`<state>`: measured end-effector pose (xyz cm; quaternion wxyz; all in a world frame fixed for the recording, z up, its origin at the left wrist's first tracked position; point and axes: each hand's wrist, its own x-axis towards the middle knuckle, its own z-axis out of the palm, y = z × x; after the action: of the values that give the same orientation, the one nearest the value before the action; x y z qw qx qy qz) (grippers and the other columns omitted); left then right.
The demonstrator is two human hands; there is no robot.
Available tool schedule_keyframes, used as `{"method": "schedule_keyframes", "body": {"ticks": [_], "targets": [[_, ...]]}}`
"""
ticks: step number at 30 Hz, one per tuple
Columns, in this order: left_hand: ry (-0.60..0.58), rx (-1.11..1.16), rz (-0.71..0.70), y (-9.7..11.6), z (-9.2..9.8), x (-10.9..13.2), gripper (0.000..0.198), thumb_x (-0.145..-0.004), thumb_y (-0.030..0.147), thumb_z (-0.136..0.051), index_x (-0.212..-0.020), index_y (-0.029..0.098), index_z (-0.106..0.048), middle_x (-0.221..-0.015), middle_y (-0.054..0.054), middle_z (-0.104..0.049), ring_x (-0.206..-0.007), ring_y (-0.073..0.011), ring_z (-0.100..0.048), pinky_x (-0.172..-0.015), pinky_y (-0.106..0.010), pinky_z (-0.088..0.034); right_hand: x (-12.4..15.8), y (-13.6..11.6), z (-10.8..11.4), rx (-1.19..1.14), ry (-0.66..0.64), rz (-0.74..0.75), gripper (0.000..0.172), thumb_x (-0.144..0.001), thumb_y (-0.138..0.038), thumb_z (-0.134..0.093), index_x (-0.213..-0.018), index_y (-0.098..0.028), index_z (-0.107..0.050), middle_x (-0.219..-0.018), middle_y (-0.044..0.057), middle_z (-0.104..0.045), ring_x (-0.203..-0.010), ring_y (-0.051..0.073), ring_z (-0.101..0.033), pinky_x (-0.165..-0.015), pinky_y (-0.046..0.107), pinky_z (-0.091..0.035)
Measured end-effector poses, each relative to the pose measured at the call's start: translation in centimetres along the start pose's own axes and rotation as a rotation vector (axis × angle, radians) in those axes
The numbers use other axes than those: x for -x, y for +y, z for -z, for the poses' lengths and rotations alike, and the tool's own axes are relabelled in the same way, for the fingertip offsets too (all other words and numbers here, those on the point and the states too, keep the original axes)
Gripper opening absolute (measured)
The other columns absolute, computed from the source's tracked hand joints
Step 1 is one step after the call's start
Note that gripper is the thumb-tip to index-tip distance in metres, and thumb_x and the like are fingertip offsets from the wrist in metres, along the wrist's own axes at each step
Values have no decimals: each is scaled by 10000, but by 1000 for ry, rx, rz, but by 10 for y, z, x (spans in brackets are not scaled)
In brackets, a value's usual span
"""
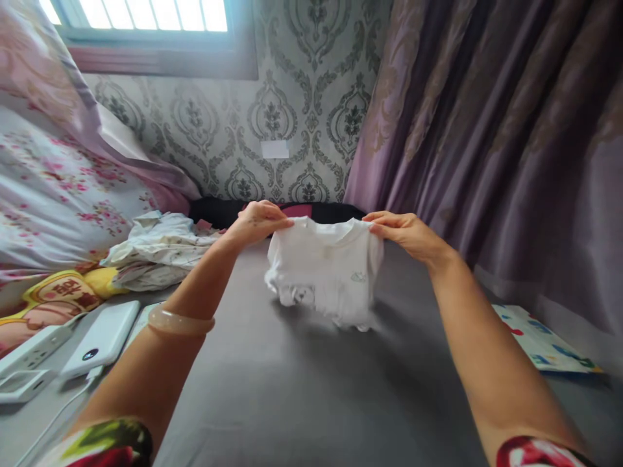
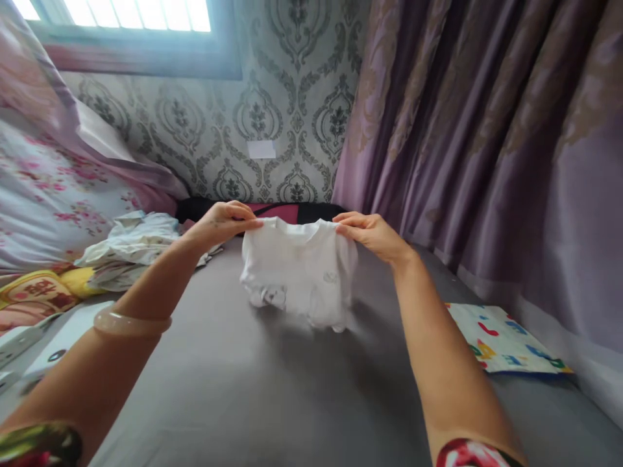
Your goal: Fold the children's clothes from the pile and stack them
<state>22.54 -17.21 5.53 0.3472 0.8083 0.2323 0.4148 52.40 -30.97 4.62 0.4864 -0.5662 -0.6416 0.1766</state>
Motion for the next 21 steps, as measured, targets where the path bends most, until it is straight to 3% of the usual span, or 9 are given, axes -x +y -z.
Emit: {"method": "schedule_keyframes", "body": {"ticks": [5,11,15,18,21], "targets": [[-66,60,98,-5,-7,-2,317,-682,471,-712,-728,159,-685,-663,-18,-622,-599,-121,-535,-544,-240,-393,-5,4,-4,-1,52,-53,467,-602,-630,-743,-773,-196,-726,-826,38,-686,-810,197,-595,-763,325,-467],[61,143,69,-20,-23,-10,278,-759,454,-638,-790,179,-617,-613,23,-545,-533,-91,-458,-506,-223,-326,-13,16,-14,11,158,14,430,-724,-617,-646,-814,-197,-660,-737,6,-641,-665,141,-541,-632,269,-424],[128,79,90,-29,-34,-16,201,-823,388,-555,-808,188,-574,-579,52,-440,-491,-80,-369,-470,-212,-245,-20,31,-22,166,284,101,403,-821,-574,-543,-853,-185,-643,-759,19,-638,-674,148,-544,-623,271,-407],[209,-12,46,-35,-42,-19,161,-863,339,-499,-820,194,-556,-631,42,-446,-548,-96,-399,-518,-214,-295,-23,37,-29,288,422,137,378,-867,-529,-488,-845,-179,-629,-747,29,-638,-673,160,-552,-623,279,-404],[372,-271,-48,-37,-50,-14,154,-885,313,-489,-840,198,-581,-750,0,-507,-727,-147,-479,-661,-262,-370,-21,35,-40,386,547,178,340,-913,-468,-440,-857,-185,-618,-737,33,-637,-674,167,-565,-633,282,-418]]}}
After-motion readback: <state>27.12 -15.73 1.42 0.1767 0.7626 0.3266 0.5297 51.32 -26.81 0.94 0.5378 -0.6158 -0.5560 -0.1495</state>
